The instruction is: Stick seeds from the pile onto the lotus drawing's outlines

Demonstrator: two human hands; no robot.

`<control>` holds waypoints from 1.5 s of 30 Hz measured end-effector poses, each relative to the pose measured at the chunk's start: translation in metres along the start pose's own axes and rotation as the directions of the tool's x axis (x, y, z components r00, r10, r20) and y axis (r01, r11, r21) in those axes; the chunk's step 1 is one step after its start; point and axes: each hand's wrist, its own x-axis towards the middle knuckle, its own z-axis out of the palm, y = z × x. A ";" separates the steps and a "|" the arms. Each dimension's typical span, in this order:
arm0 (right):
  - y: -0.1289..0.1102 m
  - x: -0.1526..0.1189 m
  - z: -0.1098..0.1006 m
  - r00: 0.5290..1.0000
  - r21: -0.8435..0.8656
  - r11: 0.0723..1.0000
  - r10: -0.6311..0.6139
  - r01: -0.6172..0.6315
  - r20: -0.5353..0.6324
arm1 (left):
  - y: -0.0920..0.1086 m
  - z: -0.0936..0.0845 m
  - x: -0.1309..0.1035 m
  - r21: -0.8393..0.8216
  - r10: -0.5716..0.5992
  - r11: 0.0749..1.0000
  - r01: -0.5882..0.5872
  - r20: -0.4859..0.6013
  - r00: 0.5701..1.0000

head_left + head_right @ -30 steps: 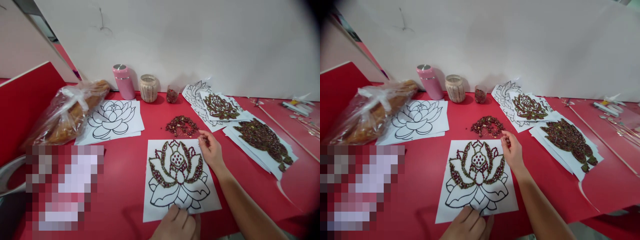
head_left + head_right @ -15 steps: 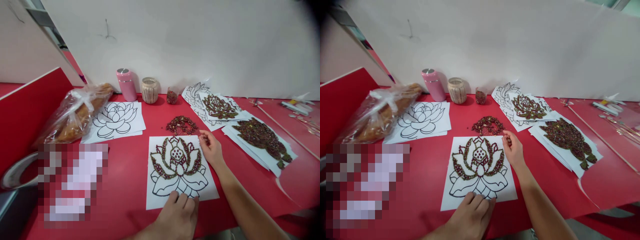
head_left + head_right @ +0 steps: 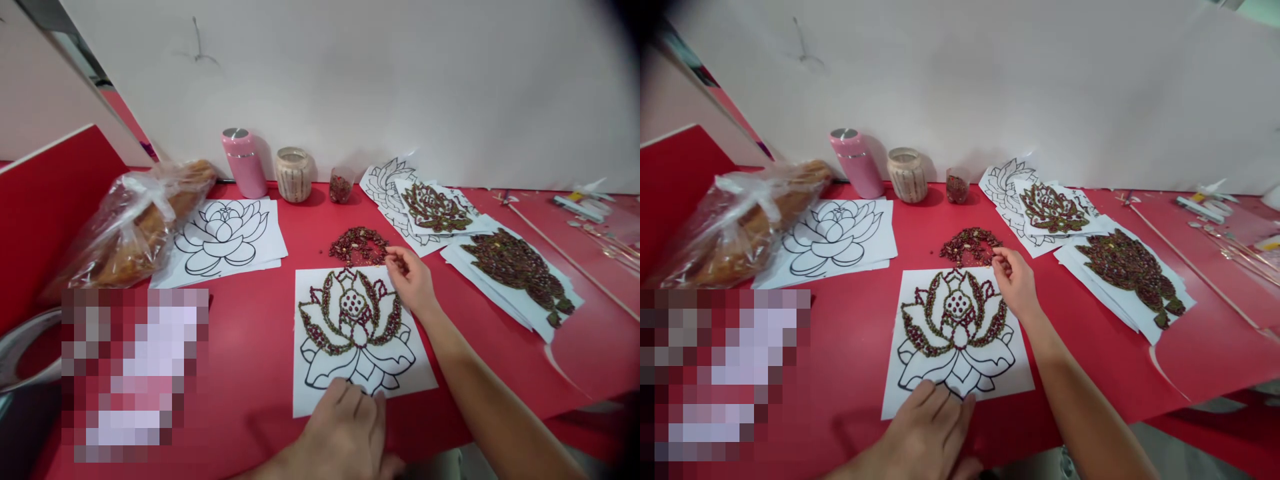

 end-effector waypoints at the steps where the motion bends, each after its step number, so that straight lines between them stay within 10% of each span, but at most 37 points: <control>1: 0.000 -0.001 0.000 1.000 0.001 1.000 0.005 -0.005 -0.001 | -0.004 -0.004 -0.002 0.011 -0.049 0.999 0.048 0.061 0.997; 6: 0.006 -0.007 -0.005 0.999 0.004 0.999 0.032 -0.032 -0.002 | -0.018 -0.012 -0.011 0.088 -0.162 0.985 0.146 0.215 0.963; 20: 0.007 -0.007 -0.007 0.998 0.021 0.998 0.057 -0.057 -0.024 | -0.018 -0.009 -0.008 0.100 -0.183 0.980 0.172 0.113 0.977; 38: 0.029 0.007 -0.006 0.940 0.255 0.944 0.265 -0.208 -0.214 | 0.019 0.031 0.052 -0.102 -0.146 0.983 0.152 0.061 0.987; 45: 0.027 0.025 -0.007 0.972 0.192 0.964 0.207 -0.183 -0.112 | 0.012 0.045 0.054 -0.032 -0.111 0.994 0.107 -0.161 0.981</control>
